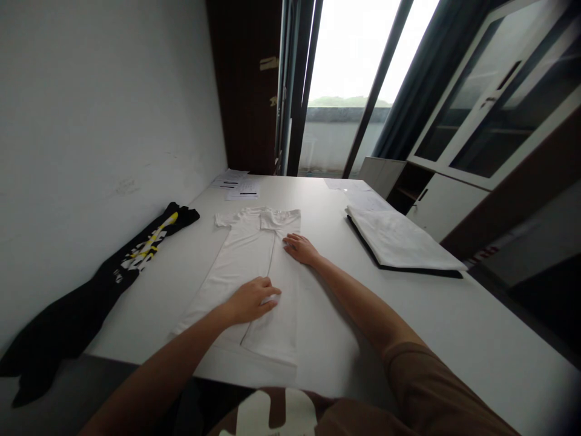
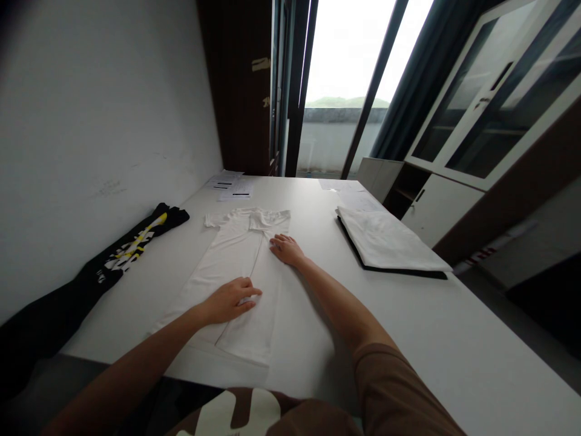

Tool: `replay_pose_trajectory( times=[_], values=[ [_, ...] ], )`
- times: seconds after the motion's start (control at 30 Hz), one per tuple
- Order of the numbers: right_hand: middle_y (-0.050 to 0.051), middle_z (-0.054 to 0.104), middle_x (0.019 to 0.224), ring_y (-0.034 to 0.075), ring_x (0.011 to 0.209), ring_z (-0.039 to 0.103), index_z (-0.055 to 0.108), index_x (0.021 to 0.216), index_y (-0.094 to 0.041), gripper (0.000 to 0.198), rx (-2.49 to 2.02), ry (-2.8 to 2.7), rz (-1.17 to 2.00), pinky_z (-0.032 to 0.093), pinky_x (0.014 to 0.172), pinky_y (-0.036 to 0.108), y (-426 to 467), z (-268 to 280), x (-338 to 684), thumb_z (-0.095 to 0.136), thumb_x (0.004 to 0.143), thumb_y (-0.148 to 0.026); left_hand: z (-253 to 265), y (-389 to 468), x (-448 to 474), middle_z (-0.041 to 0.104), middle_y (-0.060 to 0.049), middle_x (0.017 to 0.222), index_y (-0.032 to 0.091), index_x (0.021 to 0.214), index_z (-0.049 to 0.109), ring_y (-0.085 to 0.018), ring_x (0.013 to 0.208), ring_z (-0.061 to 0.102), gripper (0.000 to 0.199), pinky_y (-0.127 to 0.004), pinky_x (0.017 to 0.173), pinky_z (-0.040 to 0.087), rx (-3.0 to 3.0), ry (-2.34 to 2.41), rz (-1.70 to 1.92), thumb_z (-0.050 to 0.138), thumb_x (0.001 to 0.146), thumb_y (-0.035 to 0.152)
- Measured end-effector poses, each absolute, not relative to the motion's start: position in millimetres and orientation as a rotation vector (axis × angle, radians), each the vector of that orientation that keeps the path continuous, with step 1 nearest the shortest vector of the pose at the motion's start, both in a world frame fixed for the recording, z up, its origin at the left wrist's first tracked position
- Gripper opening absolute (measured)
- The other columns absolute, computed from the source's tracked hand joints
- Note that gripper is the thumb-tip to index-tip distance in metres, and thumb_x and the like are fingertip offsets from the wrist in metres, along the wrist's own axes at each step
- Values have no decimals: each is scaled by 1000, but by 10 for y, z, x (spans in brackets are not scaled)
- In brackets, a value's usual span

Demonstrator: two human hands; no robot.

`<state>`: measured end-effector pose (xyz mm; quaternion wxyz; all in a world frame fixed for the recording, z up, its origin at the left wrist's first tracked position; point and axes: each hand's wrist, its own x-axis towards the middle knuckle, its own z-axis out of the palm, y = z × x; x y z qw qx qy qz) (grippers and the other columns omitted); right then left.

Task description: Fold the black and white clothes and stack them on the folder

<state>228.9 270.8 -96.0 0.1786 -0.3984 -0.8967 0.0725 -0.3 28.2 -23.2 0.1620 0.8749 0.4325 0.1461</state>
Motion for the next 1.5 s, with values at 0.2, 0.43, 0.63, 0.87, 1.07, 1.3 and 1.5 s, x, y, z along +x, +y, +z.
replay_pose_trajectory(
  times=[0.2, 0.43, 0.63, 0.87, 1.07, 1.3, 1.5],
  values=[
    [7, 52, 154, 28, 147, 41, 61, 146, -28, 45, -1100, -2536, 182, 33, 122, 45, 2702, -956, 2287, 54, 103, -43, -246, 283, -6, 62, -7, 113, 25, 132, 67, -23, 107, 59, 32, -35, 96, 48, 2495, 1238, 415, 57, 102, 34],
    [6, 52, 154, 27, 147, 41, 60, 146, -28, 46, -1114, -2546, 177, 32, 122, 44, 2693, -936, 2287, 54, 103, -43, -261, 291, -12, 63, -7, 113, 26, 132, 66, -23, 107, 59, 33, -36, 96, 48, 2487, 1233, 419, 56, 102, 34],
    [6, 52, 154, 27, 147, 41, 61, 146, -29, 45, -1118, -2543, 189, 32, 123, 45, 2701, -947, 2284, 55, 103, -42, -251, 288, -10, 62, -7, 112, 25, 131, 67, -23, 107, 59, 32, -35, 96, 48, 2494, 1230, 423, 57, 102, 33],
    [5, 51, 155, 26, 148, 39, 60, 146, -29, 45, -1126, -2538, 194, 31, 124, 44, 2713, -964, 2282, 55, 103, -43, -252, 289, -10, 62, -7, 111, 26, 130, 67, -23, 106, 60, 31, -35, 96, 48, 2494, 1235, 424, 57, 101, 34],
    [6, 51, 155, 26, 148, 40, 60, 146, -28, 45, -1116, -2538, 200, 31, 124, 45, 2728, -980, 2287, 56, 103, -43, -250, 290, -9, 62, -7, 112, 26, 130, 67, -23, 106, 60, 31, -34, 95, 48, 2493, 1231, 429, 57, 101, 33],
    [5, 50, 156, 26, 149, 39, 60, 146, -30, 46, -1118, -2540, 199, 31, 124, 45, 2715, -971, 2294, 55, 103, -42, -246, 285, -5, 62, -7, 112, 25, 130, 67, -23, 107, 60, 31, -35, 96, 48, 2497, 1235, 418, 57, 102, 33],
    [6, 50, 156, 26, 149, 39, 59, 147, -29, 46, -1112, -2539, 200, 30, 124, 44, 2732, -987, 2297, 55, 103, -43, -221, 279, -2, 63, -7, 112, 25, 131, 67, -23, 107, 60, 32, -35, 95, 48, 2493, 1246, 409, 58, 101, 32]
  ],
)
